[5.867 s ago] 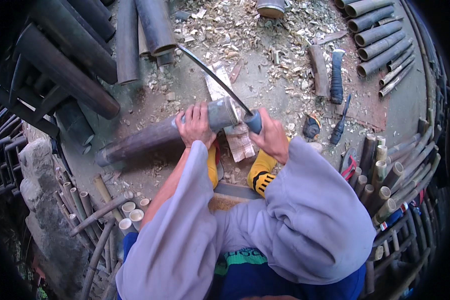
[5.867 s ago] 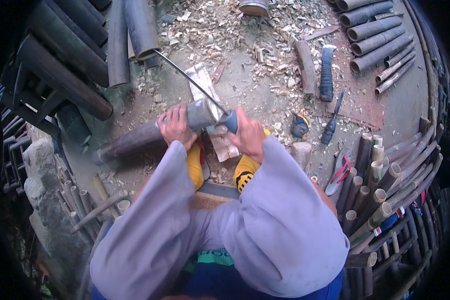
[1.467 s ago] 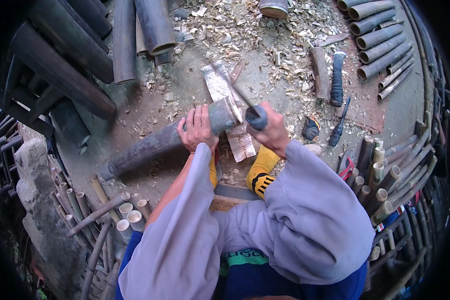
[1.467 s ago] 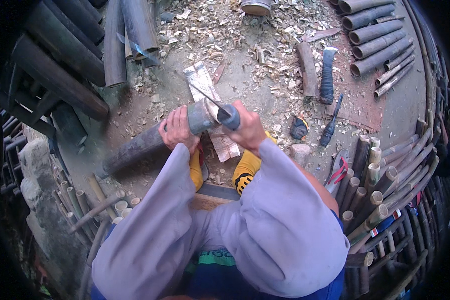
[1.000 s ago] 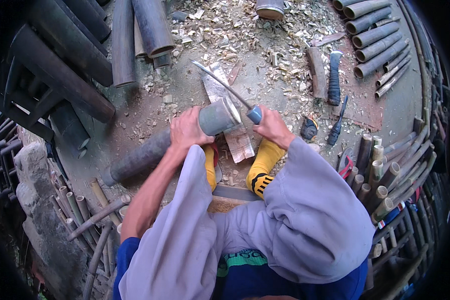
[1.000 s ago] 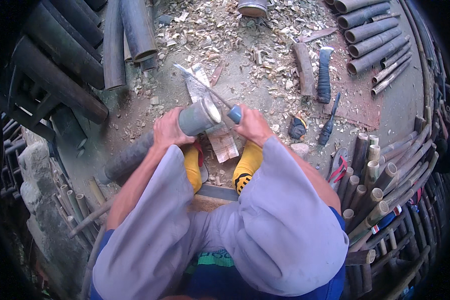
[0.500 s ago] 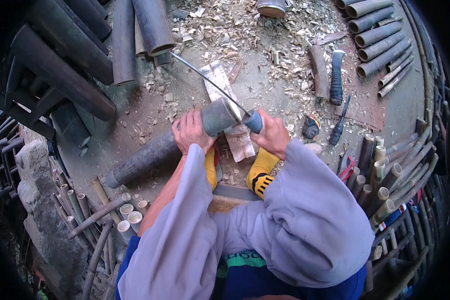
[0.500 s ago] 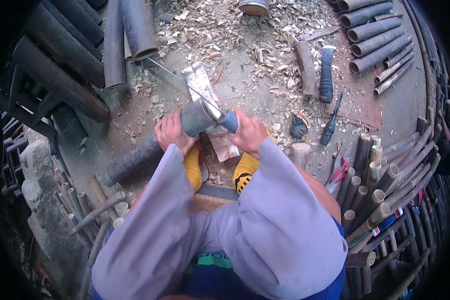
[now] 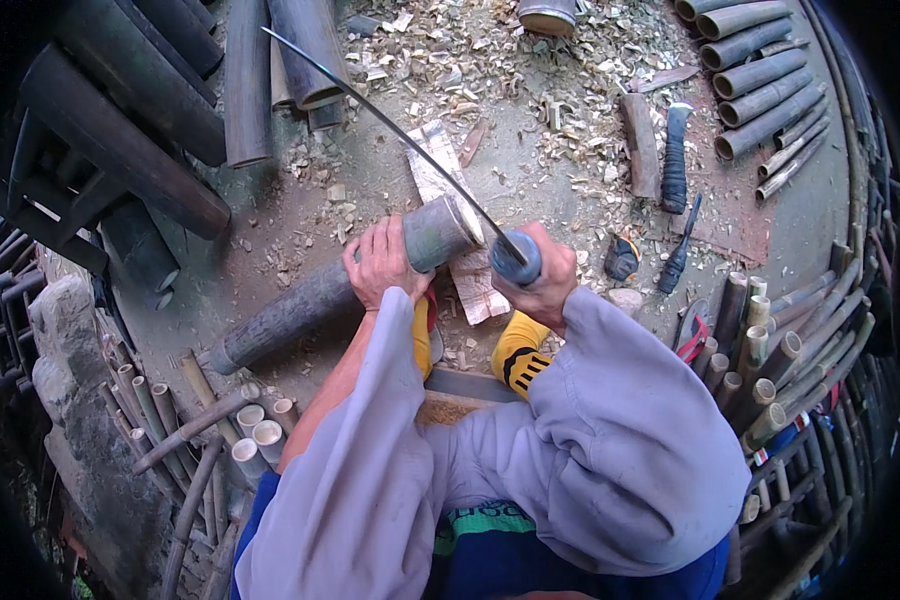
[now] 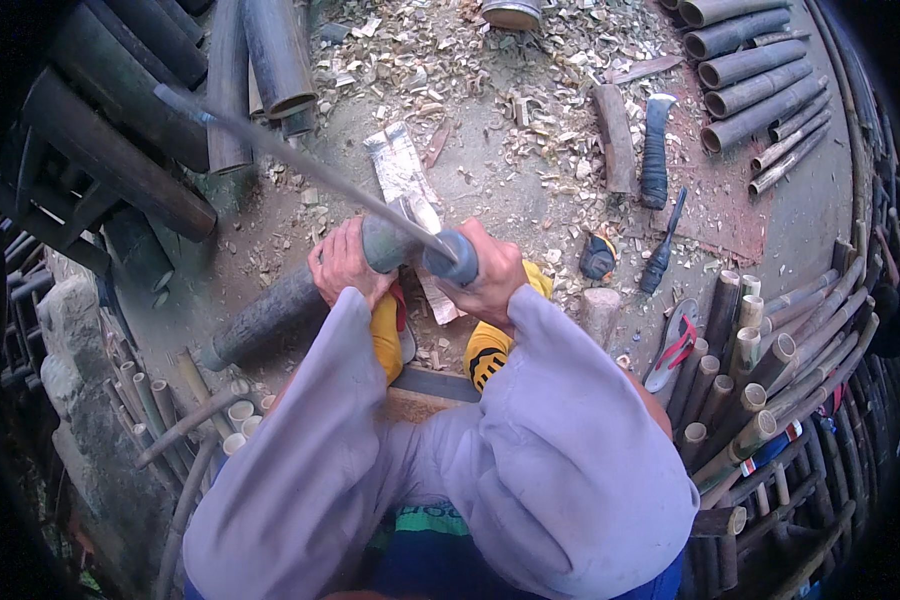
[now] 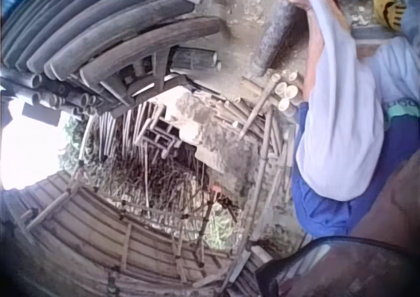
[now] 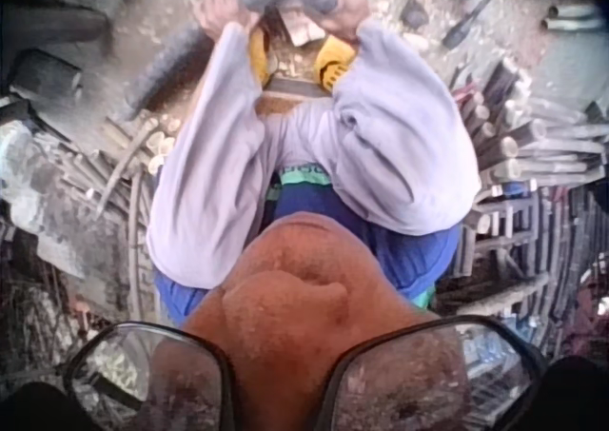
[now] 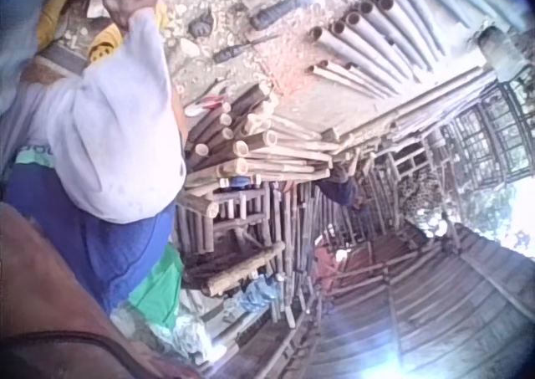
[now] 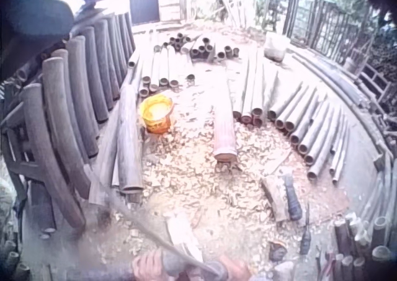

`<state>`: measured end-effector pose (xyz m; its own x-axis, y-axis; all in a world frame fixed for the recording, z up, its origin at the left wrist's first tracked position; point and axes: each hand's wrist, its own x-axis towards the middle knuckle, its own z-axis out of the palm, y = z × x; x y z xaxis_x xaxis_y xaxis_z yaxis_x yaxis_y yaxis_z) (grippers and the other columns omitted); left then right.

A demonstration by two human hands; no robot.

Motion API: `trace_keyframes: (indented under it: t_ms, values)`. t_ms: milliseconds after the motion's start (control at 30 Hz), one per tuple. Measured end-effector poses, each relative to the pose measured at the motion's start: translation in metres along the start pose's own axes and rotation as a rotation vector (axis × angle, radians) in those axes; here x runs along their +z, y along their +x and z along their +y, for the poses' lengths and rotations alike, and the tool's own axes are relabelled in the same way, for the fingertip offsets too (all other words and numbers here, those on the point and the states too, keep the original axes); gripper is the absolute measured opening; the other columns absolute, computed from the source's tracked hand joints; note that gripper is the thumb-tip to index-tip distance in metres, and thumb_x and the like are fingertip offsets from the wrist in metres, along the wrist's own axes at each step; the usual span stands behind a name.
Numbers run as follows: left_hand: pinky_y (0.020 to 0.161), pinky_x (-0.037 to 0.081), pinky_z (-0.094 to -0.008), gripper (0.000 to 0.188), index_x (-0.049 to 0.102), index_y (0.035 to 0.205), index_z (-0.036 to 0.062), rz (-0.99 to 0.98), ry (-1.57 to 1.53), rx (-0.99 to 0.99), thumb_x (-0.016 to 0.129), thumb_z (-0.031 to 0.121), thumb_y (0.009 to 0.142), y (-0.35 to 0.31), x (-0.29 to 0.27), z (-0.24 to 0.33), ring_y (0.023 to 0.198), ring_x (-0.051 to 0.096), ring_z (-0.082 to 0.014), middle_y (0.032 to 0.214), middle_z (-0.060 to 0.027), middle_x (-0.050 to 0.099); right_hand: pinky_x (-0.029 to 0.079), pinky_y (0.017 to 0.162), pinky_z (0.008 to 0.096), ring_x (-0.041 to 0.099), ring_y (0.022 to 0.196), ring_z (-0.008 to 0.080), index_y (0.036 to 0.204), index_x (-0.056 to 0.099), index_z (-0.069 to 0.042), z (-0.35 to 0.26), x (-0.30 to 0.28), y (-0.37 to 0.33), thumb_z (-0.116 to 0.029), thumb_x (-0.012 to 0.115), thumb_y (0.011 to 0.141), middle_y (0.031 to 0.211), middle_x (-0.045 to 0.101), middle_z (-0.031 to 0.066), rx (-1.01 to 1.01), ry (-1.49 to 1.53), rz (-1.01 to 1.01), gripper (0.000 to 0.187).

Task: The person sits on the ground and uses a knife to sharpen the end of a long bamboo pole. They repeatedly rotate the pole and scrape the knife along the edge to create a tapered point. The person then places the sharpened pole among other similar poles and picks up a new one to repeat the process.

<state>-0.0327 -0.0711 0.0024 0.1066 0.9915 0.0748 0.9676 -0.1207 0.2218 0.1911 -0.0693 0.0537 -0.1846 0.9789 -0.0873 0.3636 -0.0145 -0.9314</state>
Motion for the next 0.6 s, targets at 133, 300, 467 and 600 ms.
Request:
trace_keyframes:
  t_ms: [133,300,467,600]
  values:
    - [0.094,0.037,-0.0388,0.078,0.055,0.119,0.0104,-0.018,-0.001,0.029,0.082,0.028,0.049,0.004,0.007,0.006,0.106,0.056,-0.0208,0.112,-0.0037,0.06,0.052,0.071,0.0467,0.066,0.082,0.0418,0.102,0.055,-0.004,0.055,-0.009,0.009,-0.014,0.071,0.072,0.086,0.066,0.0222,0.314,-0.296,-0.149,0.036]
    - [0.096,0.036,-0.0397,0.078,0.055,0.121,0.0097,0.013,0.004,-0.008,0.082,0.027,0.05,0.0,0.002,0.001,0.107,0.056,-0.0208,0.113,-0.0041,0.06,0.052,0.07,0.0402,0.067,0.077,0.0371,0.102,0.055,-0.002,0.02,-0.004,0.008,-0.013,0.073,0.068,0.083,0.065,0.0191,0.259,-0.185,-0.149,0.04]
    - [0.096,0.035,-0.0398,0.077,0.054,0.121,0.0092,0.001,-0.022,0.027,0.082,0.024,0.05,0.001,0.003,-0.001,0.107,0.056,-0.0208,0.113,-0.0042,0.06,0.052,0.073,0.0416,0.066,0.083,0.0398,0.107,0.057,-0.007,0.043,0.003,0.006,-0.011,0.071,0.068,0.084,0.065,0.022,0.215,-0.106,-0.126,0.042]
    - [0.099,0.034,-0.039,0.081,0.053,0.124,0.0108,0.021,0.039,0.027,0.083,0.026,0.05,0.007,0.004,-0.005,0.111,0.054,-0.0206,0.116,-0.004,0.058,0.052,0.075,0.0445,0.065,0.085,0.0416,0.107,0.057,-0.006,0.065,-0.01,0.005,-0.016,0.071,0.067,0.089,0.066,0.0227,0.347,-0.273,-0.256,0.043]
